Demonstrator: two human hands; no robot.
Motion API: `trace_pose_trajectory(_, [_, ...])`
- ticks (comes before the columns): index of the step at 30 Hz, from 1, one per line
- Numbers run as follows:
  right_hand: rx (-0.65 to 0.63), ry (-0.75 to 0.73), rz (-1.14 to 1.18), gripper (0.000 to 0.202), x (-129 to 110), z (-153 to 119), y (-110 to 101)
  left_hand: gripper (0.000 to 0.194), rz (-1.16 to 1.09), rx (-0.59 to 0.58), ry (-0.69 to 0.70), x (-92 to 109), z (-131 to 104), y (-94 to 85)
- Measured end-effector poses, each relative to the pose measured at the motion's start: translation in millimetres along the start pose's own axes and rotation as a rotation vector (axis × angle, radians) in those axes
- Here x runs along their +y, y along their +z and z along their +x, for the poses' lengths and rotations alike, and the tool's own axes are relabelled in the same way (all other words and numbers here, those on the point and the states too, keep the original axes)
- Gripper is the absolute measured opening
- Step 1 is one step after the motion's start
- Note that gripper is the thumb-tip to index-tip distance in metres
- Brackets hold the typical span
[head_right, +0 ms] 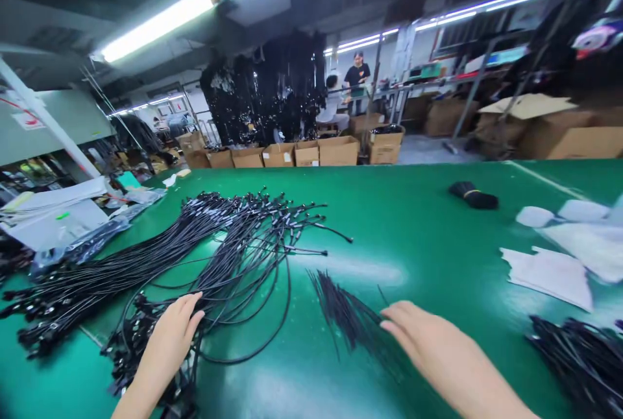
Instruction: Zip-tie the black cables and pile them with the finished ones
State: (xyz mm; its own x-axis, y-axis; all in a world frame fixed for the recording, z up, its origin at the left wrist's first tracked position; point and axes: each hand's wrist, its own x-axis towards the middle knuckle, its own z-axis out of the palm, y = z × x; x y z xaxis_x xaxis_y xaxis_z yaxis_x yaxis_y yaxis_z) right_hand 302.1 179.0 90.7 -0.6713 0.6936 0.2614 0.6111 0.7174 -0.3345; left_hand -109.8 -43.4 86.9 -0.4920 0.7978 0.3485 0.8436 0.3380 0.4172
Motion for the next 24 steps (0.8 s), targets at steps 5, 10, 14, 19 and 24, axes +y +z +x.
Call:
trace_pose_trajectory(5, [-0.304,-0.181,-0.032,0.029,-104.6,89.0,27.1,0.050,0.241,0.029,-0.047,-55.5,47.4,-31.7])
trace_pose_trajectory(10, [-0.349,-0.333,0.030,0.018,-150.1,131.7,47.0,0.025,0.262,-0.112,-0.164,-101.7,71.5,-69.2])
trace_pose_trajectory(14, [-0.224,-0.380,0.204,0.039,-189.4,156.6,54.8,0.029,0.227,0.010,0.147,-50.7,62.7,-97.2])
trace_pose_trajectory(19, [-0.155,-0.549,0.341,0.030,-253.6,198.2,62.9,0.018,0.381,0.208,0.774,19.3,36.4,-116.2])
trace_pose_trajectory(24, [0.057,-0.621,0.420,0.022,-288.4,218.7,15.1,0.025,0.076,0.213,0.201,-5.4,6.0,-150.7])
